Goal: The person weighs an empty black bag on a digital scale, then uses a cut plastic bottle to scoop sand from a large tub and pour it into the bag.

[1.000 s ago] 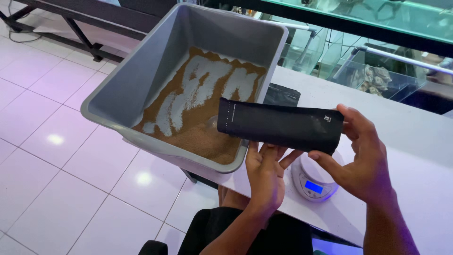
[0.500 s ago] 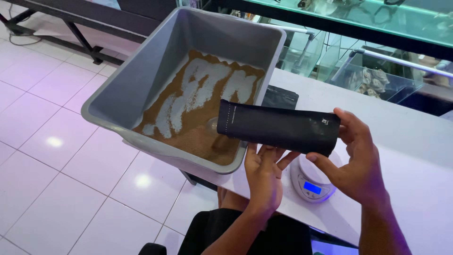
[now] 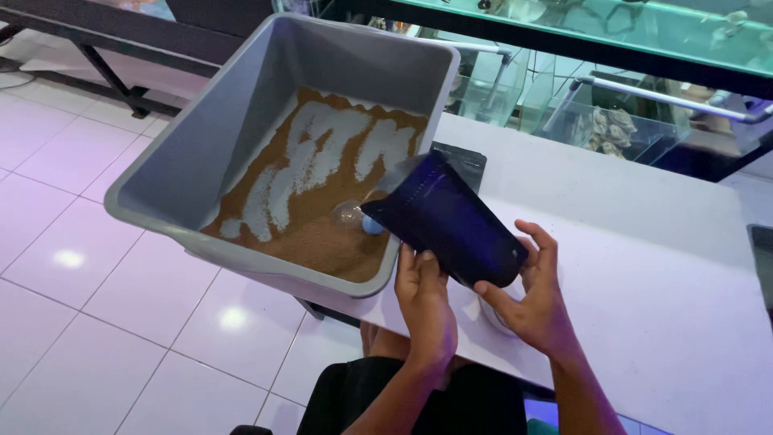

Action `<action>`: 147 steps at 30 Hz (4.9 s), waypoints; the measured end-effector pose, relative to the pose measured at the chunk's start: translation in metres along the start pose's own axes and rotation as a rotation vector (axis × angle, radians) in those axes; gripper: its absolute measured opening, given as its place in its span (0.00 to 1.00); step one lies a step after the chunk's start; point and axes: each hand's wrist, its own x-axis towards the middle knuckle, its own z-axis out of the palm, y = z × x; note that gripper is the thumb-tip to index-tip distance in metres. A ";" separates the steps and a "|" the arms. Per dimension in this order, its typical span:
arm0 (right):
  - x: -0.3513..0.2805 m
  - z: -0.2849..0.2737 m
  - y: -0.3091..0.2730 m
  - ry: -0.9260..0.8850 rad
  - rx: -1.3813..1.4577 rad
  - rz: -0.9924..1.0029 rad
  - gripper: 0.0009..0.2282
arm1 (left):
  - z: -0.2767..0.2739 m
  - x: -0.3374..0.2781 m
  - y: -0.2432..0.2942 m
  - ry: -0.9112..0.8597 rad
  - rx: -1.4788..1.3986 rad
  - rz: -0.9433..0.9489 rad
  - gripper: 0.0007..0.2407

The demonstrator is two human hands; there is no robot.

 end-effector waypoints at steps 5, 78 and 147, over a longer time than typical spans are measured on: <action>-0.006 -0.017 0.010 0.006 -0.129 0.092 0.49 | -0.009 0.008 -0.014 -0.226 0.289 0.105 0.21; -0.020 -0.075 0.045 0.311 -0.226 -0.012 0.05 | -0.027 0.047 -0.110 -0.381 0.397 -0.009 0.04; -0.003 -0.019 0.020 0.045 -0.124 0.046 0.49 | -0.015 0.007 -0.022 -0.072 0.119 0.031 0.04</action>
